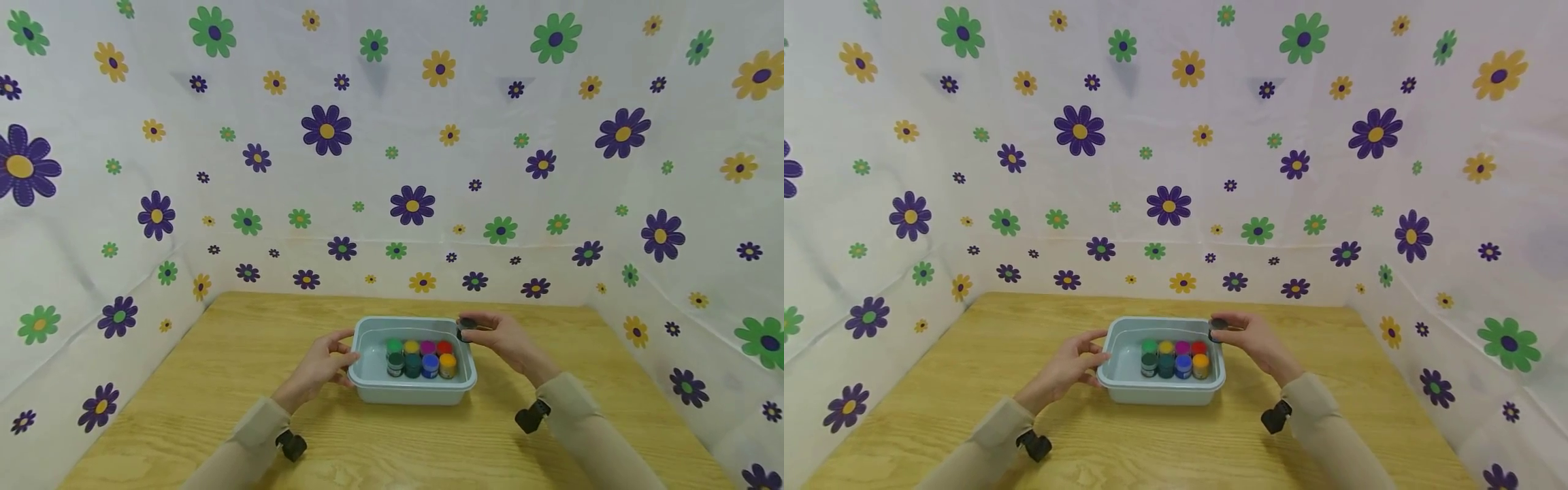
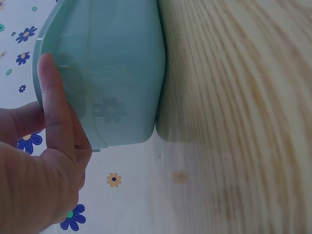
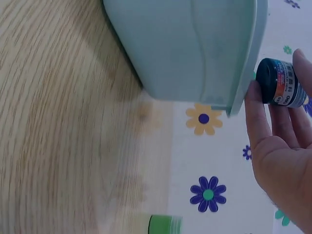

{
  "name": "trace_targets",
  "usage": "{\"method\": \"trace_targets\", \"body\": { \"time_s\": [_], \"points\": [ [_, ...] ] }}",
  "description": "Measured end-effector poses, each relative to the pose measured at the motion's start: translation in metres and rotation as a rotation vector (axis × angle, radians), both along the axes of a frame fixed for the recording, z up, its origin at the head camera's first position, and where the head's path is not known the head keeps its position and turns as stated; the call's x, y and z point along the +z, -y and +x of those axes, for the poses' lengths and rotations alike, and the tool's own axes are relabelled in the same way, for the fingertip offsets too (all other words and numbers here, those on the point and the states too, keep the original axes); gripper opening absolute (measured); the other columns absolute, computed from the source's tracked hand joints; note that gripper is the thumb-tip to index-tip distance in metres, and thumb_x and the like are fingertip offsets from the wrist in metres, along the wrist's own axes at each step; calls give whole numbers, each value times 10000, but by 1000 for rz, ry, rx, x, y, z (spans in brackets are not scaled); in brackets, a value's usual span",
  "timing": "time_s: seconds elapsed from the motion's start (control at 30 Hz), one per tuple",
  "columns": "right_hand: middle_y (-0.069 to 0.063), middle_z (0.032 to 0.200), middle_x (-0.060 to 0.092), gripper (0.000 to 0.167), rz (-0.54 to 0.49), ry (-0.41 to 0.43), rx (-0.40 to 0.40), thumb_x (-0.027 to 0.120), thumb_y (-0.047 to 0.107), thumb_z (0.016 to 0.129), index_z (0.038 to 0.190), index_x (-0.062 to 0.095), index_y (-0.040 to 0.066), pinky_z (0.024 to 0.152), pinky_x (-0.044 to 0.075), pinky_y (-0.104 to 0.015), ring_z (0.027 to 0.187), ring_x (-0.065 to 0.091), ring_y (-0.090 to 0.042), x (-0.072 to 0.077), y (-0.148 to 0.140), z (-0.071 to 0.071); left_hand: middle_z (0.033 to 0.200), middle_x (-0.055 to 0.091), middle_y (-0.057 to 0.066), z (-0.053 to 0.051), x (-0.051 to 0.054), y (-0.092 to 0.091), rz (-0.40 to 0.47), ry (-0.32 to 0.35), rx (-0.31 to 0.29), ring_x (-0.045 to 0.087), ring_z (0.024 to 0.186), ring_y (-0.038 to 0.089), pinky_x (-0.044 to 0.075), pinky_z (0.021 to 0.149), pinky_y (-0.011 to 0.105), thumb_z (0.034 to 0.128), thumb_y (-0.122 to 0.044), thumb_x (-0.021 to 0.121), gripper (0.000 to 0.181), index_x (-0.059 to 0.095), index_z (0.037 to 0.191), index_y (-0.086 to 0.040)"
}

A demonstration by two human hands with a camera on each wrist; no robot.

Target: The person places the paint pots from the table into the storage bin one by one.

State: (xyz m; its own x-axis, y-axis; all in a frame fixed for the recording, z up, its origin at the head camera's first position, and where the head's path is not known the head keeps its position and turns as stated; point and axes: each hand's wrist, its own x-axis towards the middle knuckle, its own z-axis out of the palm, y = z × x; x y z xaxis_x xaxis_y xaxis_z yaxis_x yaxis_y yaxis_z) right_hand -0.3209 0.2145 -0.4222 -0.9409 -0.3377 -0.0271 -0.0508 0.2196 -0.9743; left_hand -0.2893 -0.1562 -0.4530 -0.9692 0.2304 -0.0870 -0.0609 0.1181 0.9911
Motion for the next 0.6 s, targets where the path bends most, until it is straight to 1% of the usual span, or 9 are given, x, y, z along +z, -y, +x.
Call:
{"method": "trace_targets", "body": {
  "time_s": [0.1,0.17,0.27,0.37,0.43,0.6],
  "points": [
    [-159,1412,538,564,-5,8,-6,736,239,889,1378,538,40,1083,468,-397,1198,556,-208,3,10,0,1051,525,165,0,3,0,9,1,-16,639,778,251,616,570,353,938,-25,629,563,428,1463,-50],
    [-153,1412,543,560,7,3,-1,732,248,892,1379,539,50,1100,449,-427,1207,557,-212,3,19,1,1046,528,161,1,3,-1,15,8,-23,642,784,261,615,568,349,938,-23,628,569,421,1467,-47],
    [-138,1385,574,531,5,-2,-14,740,234,886,1357,569,59,1109,433,-462,1194,576,-222,4,34,1,1046,529,158,1,3,-1,17,7,-25,648,801,275,614,565,346,938,-27,631,572,418,1469,-48],
    [-121,1344,611,495,21,-12,-21,746,232,881,1327,602,72,1116,421,-476,1165,595,-217,6,49,1,1048,526,159,0,3,-1,17,3,-24,649,808,277,613,563,345,938,-35,633,573,418,1469,-54],
    [-110,1323,626,489,32,-3,-21,752,233,875,1317,613,79,1120,413,-478,1149,597,-221,7,59,1,1048,524,160,-1,2,0,15,2,-25,649,809,272,613,564,347,940,-39,634,573,416,1469,-54],
    [-67,1290,647,507,86,15,-22,756,276,870,1325,614,105,1084,453,-473,1144,602,-216,11,82,2,1051,518,163,0,2,0,16,1,-35,646,809,270,615,570,352,942,-40,631,579,404,1475,-45]
  ]
}}
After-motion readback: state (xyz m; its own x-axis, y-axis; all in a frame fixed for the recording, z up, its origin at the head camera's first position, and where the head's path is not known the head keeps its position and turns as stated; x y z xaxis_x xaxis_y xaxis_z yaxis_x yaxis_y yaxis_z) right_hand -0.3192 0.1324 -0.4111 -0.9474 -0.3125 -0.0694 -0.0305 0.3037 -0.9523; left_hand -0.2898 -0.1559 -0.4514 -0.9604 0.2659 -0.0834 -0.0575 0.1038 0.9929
